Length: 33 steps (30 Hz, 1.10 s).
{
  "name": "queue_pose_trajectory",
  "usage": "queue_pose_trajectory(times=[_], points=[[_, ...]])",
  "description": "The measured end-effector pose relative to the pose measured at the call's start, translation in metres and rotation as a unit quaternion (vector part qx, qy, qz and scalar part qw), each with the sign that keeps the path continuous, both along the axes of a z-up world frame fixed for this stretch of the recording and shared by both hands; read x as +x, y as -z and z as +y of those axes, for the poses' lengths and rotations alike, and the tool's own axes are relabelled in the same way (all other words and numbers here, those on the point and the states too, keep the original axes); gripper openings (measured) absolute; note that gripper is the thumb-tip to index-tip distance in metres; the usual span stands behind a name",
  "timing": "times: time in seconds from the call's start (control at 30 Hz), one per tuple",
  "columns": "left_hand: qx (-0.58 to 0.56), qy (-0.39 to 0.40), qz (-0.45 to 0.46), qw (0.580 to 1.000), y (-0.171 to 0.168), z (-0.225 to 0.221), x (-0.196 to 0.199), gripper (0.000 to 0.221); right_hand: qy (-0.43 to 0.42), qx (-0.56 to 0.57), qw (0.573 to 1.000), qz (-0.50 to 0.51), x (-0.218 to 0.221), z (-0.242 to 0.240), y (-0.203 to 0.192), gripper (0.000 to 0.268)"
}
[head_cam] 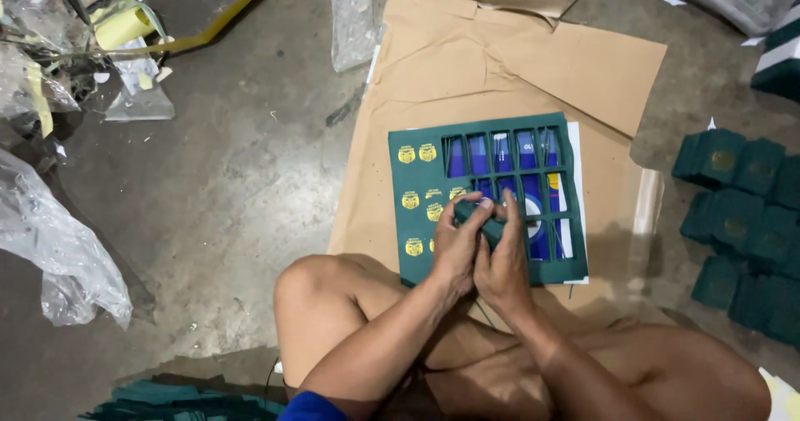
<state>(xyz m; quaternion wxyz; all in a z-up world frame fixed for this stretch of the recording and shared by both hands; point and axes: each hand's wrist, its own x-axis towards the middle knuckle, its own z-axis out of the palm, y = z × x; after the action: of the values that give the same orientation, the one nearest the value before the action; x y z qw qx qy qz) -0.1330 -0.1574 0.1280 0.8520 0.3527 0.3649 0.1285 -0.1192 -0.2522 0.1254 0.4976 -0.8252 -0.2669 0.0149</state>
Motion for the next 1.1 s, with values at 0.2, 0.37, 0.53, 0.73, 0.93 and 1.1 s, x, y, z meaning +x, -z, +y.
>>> queue_pose_trajectory(times=[0.2, 0.37, 0.53, 0.73, 0.93, 1.1], points=[[-0.063, -0.019, -0.010, 0.998, 0.008, 0.028, 0.007, 0.027, -0.069, 0.006, 0.997, 0.034, 0.018, -0.013, -0.023, 0.062], [-0.104, 0.018, -0.001, 0.994, 0.020, 0.034, -0.007, 0.028, -0.087, -0.007, 0.996, 0.005, 0.022, -0.027, -0.008, 0.034], [-0.109, 0.046, -0.051, 0.992, 0.021, 0.035, -0.014, 0.035, -0.097, 0.012, 0.995, -0.006, 0.024, -0.032, 0.011, 0.026], [-0.043, 0.248, 0.075, 0.965, -0.006, 0.040, -0.020, 0.067, -0.054, 0.152, 0.922, 0.352, 0.041, -0.048, 0.037, 0.030], [-0.011, 0.289, 0.060, 0.955, 0.014, 0.043, -0.019, 0.083, -0.034, 0.241, 0.831, 0.500, 0.041, -0.038, 0.002, 0.033], [-0.029, 0.312, 0.024, 0.949, 0.016, 0.048, -0.020, 0.082, -0.071, 0.262, 0.804, 0.528, 0.041, -0.038, -0.005, 0.034]])
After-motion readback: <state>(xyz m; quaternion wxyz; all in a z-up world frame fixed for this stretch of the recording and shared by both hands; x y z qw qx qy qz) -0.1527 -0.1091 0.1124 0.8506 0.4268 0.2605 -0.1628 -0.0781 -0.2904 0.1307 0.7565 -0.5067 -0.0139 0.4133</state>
